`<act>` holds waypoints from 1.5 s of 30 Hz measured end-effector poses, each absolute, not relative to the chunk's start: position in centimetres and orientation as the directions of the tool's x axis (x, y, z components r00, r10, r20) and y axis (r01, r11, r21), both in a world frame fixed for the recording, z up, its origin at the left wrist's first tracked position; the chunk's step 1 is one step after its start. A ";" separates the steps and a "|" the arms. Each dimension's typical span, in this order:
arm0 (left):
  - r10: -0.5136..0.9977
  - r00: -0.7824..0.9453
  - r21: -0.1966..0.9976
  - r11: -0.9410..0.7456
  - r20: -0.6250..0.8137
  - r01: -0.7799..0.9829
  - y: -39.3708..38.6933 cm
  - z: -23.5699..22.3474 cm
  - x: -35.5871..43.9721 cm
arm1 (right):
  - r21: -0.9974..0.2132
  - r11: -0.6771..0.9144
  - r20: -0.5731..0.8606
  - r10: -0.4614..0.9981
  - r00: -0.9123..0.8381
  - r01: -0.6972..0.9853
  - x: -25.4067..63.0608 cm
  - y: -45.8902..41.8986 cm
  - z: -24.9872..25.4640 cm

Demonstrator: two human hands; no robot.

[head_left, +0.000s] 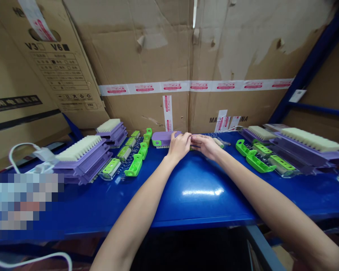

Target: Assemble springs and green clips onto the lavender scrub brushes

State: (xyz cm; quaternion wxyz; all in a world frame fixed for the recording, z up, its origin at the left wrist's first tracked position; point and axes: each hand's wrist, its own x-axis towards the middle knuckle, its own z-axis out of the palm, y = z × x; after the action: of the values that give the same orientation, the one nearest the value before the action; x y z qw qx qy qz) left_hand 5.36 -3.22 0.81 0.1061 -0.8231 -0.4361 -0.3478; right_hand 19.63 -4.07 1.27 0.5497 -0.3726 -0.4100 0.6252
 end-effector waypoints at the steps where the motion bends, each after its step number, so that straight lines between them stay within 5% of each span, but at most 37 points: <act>1: 0.656 0.368 0.139 -0.587 0.659 0.797 -3.2 0.9 5.4 | -0.925 -0.055 -0.011 0.993 -0.118 -0.376 19.6 -4.1 1.3; 15: 0.745 0.370 0.213 -0.557 0.555 0.803 -3.3 1.4 4.9 | -0.968 0.098 0.117 0.991 -0.072 -0.232 20.3 -2.9 0.1; 26: 0.703 0.565 -0.147 -0.563 0.433 0.813 -3.5 0.7 4.0 | -0.996 0.042 0.035 0.996 0.085 -0.080 20.2 -3.5 0.5; 45: 0.687 0.547 -0.182 -0.531 0.479 0.827 -4.2 2.4 4.9 | -0.987 0.037 0.020 0.994 0.108 -0.158 20.4 -3.6 0.8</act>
State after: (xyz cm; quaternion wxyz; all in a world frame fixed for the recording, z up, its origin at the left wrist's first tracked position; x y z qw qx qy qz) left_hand 4.91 -4.15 2.41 0.1978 -0.8568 -0.4418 -0.1777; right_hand 20.44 -3.60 0.82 0.5716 -0.4768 -0.4382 0.5039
